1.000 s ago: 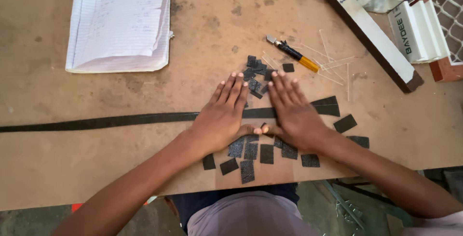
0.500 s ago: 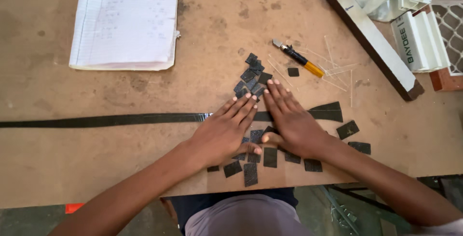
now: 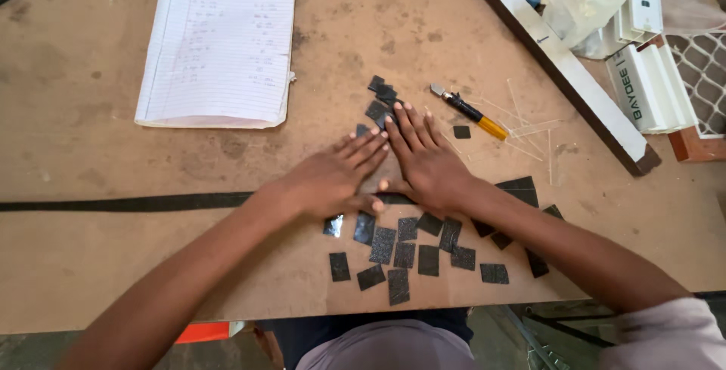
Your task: The person arranges small dark rectangular pieces on a work surface, then uses a utility knife to cut a long strip of dark material into smaller pieces. The cut pieces are placed among the others on the table.
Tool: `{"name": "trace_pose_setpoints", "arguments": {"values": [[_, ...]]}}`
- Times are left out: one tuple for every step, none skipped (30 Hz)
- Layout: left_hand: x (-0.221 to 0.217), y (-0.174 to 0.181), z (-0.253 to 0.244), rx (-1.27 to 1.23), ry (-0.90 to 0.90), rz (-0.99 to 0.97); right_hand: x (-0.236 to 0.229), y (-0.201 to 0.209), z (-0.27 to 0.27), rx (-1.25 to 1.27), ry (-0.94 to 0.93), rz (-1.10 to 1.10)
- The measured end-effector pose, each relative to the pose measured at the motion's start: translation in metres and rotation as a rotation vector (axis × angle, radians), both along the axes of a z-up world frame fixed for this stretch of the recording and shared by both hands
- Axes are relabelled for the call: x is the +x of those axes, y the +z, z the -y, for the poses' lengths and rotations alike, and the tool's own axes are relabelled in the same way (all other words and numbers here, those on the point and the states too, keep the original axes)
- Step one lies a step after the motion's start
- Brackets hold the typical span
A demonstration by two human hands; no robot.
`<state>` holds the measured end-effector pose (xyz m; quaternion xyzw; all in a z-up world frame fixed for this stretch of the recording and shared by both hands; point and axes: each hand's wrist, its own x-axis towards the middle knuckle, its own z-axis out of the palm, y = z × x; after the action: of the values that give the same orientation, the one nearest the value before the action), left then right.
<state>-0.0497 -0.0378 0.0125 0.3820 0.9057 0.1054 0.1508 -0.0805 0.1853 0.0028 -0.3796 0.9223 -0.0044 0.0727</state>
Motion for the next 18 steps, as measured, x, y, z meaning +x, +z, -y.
{"name": "trace_pose_setpoints", "arguments": {"values": [[-0.006,0.002,0.003,0.032,-0.011,-0.021,-0.007,0.004,0.005,0.007,0.002,0.008],[-0.012,0.004,0.006,-0.006,0.027,-0.016,-0.014,0.006,0.008,0.013,0.004,0.015],[-0.018,0.004,0.009,-0.043,0.058,-0.002,-0.019,0.007,0.007,-0.013,0.015,0.046],[-0.024,0.004,0.013,-0.080,0.090,0.013,-0.026,0.007,0.005,-0.040,0.025,0.076],[-0.031,0.005,0.018,-0.091,0.059,-0.095,-0.035,0.007,0.002,-0.074,0.028,0.100],[-0.038,0.009,0.026,-0.101,0.027,-0.204,-0.045,0.009,-0.002,-0.162,0.056,0.099],[-0.041,0.013,0.032,-0.070,0.063,-0.284,-0.052,0.013,-0.010,-0.252,0.078,0.088],[-0.042,0.017,0.037,-0.038,0.098,-0.363,-0.056,0.017,-0.020,-0.342,0.100,0.074],[-0.036,0.020,0.043,0.015,0.134,-0.376,-0.054,0.021,-0.033,-0.377,0.063,0.084],[-0.023,0.020,0.049,0.069,0.171,-0.387,-0.048,0.027,-0.048,-0.412,0.026,0.093],[-0.005,0.020,0.056,0.068,0.172,-0.398,-0.040,0.033,-0.064,-0.441,-0.010,0.108],[0.016,0.020,0.063,0.069,0.173,-0.409,-0.027,0.040,-0.083,-0.417,-0.055,0.089],[0.041,0.017,0.065,0.074,0.152,-0.400,-0.011,0.048,-0.100,-0.391,-0.094,0.075],[0.068,0.014,0.066,0.079,0.132,-0.390,0.006,0.055,-0.118,-0.356,-0.063,0.046],[0.097,0.012,0.067,0.134,0.127,-0.393,0.022,0.060,-0.133,-0.324,-0.029,0.021],[0.123,0.009,0.067,0.188,0.123,-0.395,0.040,0.063,-0.150,-0.353,-0.129,0.072],[0.143,0.004,0.067,0.231,0.173,-0.362,0.060,0.067,-0.167,-0.381,-0.227,0.124],[0.160,-0.002,0.066,0.272,0.224,-0.328,0.076,0.067,-0.181,-0.377,-0.288,0.089]]}}
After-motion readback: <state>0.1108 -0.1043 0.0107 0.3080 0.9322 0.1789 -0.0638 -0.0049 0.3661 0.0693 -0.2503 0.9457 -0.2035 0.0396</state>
